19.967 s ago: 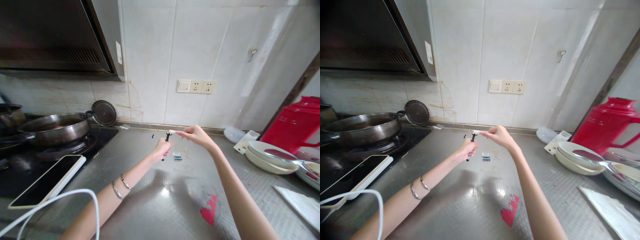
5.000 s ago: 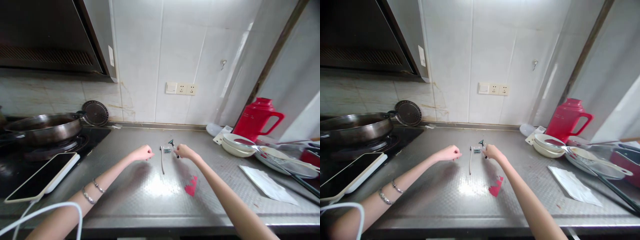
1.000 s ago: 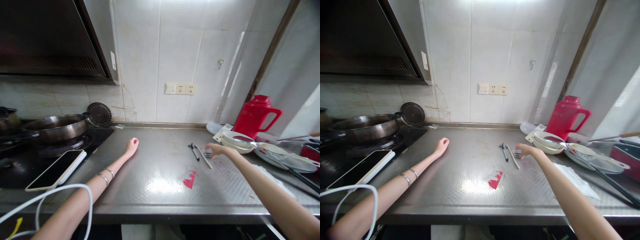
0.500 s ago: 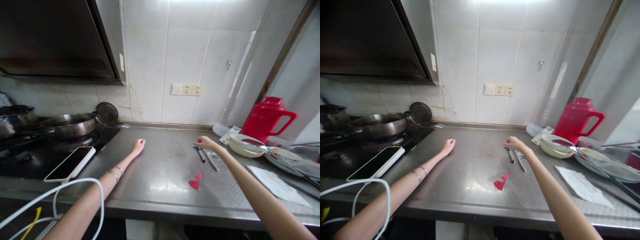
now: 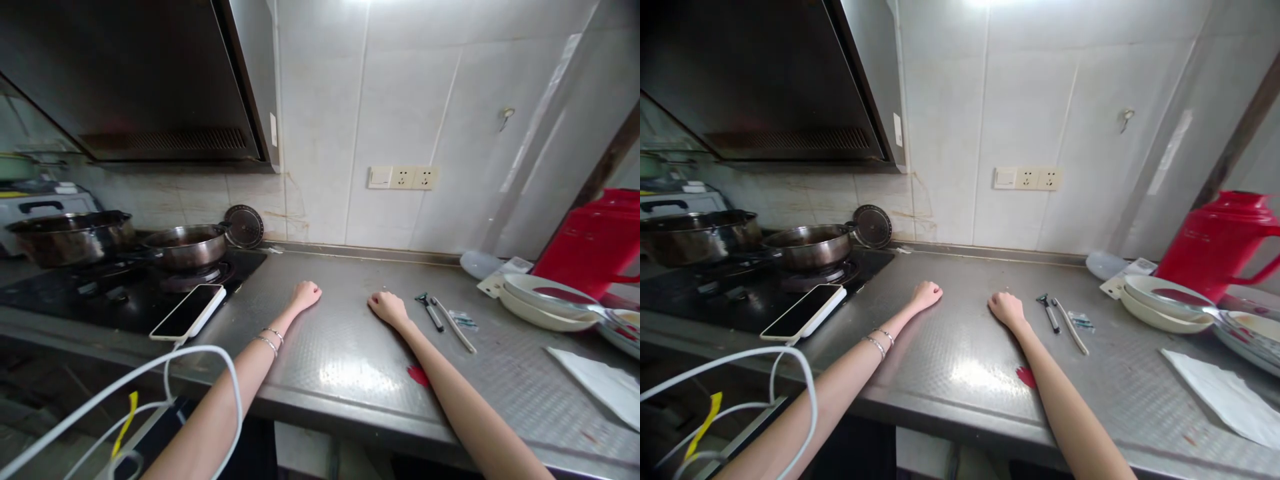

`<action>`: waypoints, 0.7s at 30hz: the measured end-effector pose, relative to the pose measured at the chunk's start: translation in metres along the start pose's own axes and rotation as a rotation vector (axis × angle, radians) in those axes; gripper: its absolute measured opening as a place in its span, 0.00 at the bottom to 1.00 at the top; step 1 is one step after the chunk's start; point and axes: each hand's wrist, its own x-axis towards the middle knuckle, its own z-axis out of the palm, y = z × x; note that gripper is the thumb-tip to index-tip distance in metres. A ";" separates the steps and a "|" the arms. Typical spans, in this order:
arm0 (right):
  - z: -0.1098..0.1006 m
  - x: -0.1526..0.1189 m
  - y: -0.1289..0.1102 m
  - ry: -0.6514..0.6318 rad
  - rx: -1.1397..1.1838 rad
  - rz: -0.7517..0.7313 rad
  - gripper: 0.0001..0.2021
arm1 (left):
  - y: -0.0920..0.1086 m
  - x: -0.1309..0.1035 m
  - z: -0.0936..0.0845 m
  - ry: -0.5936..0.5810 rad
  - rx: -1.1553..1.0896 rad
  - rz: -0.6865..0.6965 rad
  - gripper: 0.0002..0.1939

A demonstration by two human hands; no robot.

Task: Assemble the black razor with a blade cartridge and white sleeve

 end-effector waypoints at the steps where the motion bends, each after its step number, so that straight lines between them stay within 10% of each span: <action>1: 0.000 -0.001 0.001 0.004 0.000 -0.006 0.21 | 0.000 -0.001 -0.001 -0.010 0.012 0.003 0.16; 21: -0.006 -0.002 0.000 -0.023 0.020 0.014 0.20 | 0.002 -0.002 -0.006 -0.046 0.099 0.038 0.18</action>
